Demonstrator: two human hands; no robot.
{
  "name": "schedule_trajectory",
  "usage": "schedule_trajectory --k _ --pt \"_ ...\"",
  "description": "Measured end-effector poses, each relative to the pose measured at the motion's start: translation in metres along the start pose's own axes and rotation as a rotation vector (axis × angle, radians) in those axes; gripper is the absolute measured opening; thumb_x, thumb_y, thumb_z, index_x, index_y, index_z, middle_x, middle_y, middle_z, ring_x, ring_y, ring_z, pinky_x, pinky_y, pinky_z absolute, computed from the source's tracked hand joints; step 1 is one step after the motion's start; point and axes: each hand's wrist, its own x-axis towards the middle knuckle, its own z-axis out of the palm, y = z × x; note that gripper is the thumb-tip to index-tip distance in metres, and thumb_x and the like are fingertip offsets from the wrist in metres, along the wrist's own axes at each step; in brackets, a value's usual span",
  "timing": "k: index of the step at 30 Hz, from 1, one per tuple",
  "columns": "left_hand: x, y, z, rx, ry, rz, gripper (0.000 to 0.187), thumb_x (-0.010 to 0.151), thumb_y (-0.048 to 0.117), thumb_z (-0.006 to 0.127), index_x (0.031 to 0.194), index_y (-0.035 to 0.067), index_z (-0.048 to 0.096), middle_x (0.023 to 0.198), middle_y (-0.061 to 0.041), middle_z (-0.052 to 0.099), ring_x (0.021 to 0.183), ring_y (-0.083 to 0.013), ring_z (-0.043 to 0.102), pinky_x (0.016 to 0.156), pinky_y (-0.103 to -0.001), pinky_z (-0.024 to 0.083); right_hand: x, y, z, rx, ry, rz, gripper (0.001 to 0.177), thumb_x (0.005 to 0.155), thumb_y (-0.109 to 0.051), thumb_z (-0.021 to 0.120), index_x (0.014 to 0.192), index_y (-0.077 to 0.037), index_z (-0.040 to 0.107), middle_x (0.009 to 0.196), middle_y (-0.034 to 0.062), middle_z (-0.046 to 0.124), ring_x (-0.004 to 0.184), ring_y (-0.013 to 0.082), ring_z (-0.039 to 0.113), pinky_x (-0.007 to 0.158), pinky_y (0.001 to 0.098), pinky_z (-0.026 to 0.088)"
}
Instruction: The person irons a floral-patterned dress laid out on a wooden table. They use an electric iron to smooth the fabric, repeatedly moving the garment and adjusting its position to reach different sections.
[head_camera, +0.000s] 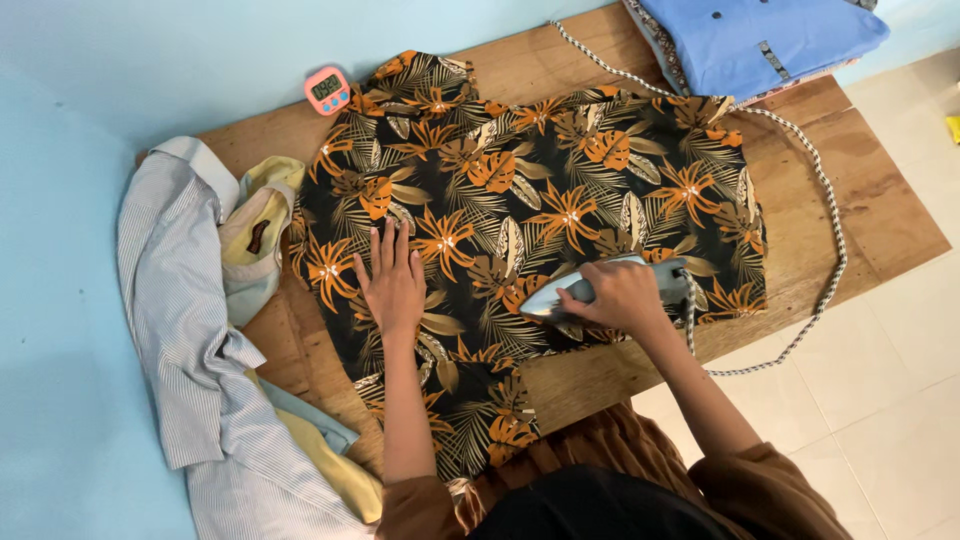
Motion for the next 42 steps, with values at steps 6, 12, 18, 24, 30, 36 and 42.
schedule_trajectory --k 6,12,18,24,30,36,42 --pt "0.0 0.005 -0.004 -0.008 -0.005 0.002 0.052 0.108 0.033 0.039 0.16 0.025 0.039 0.167 0.002 0.035 0.155 -0.0223 0.026 0.125 -0.056 0.013 -0.031 0.066 -0.015 -0.154 0.03 0.157 0.05 0.088 -0.058 0.071 0.07 -0.012 0.069 0.055 0.0054 0.063 0.043 0.0236 0.06 0.043 0.0369 0.045" --pt "-0.001 0.005 0.006 -0.017 0.05 0.027 0.052 0.109 0.03 0.042 0.16 0.024 0.04 0.166 0.0 0.037 0.155 -0.0239 0.029 0.125 -0.057 0.016 -0.014 0.072 -0.001 -0.207 -0.01 0.118 0.054 0.086 -0.064 0.068 0.086 -0.011 0.075 0.049 0.0079 0.061 0.039 0.0262 0.059 0.04 0.037 0.046" --pt "-0.002 0.035 0.014 0.499 0.052 -0.065 0.061 0.092 0.012 0.06 0.151 0.023 0.052 0.162 0.003 0.043 0.154 -0.0237 0.032 0.119 -0.065 0.016 0.01 0.042 0.0 -0.006 0.064 0.014 0.059 0.087 -0.064 0.071 0.081 -0.005 0.064 0.065 0.0097 0.066 0.057 0.0266 0.066 0.055 0.0361 0.054" --pt "-0.017 0.156 0.062 0.054 0.0 0.08 0.048 0.101 0.022 0.06 0.147 0.013 0.054 0.162 -0.006 0.043 0.154 -0.0275 0.033 0.124 -0.066 0.014 0.0 0.067 -0.007 0.022 0.075 -0.041 0.054 0.09 -0.058 0.071 0.093 -0.005 0.064 0.069 0.008 0.068 0.058 0.0231 0.067 0.054 0.0335 0.054" --pt "-0.026 0.162 0.07 0.092 0.103 0.056 0.051 0.106 0.033 0.05 0.156 0.027 0.048 0.163 0.0 0.043 0.153 -0.026 0.034 0.124 -0.061 0.021 -0.025 0.143 -0.022 -0.152 -0.013 0.161 0.057 0.087 -0.065 0.073 0.085 -0.009 0.064 0.069 0.0102 0.071 0.057 0.0267 0.07 0.05 0.0387 0.053" --pt "-0.025 0.136 0.062 0.172 0.126 0.0 0.051 0.108 0.04 0.049 0.158 0.032 0.044 0.166 0.002 0.038 0.155 -0.0264 0.03 0.124 -0.063 0.019 -0.029 0.17 -0.034 0.011 -0.128 0.206 0.06 0.079 -0.063 0.075 0.093 -0.006 0.064 0.078 0.0156 0.073 0.066 0.0333 0.072 0.056 0.0433 0.055" --pt "-0.015 0.167 0.068 0.229 0.086 -0.094 0.063 0.103 0.05 0.047 0.159 0.024 0.036 0.166 -0.007 0.025 0.153 -0.0369 0.02 0.115 -0.071 0.014 0.014 0.121 -0.001 0.123 -0.198 0.021 0.061 0.082 -0.061 0.072 0.104 -0.004 0.063 0.08 0.014 0.072 0.066 0.033 0.071 0.057 0.0413 0.055"
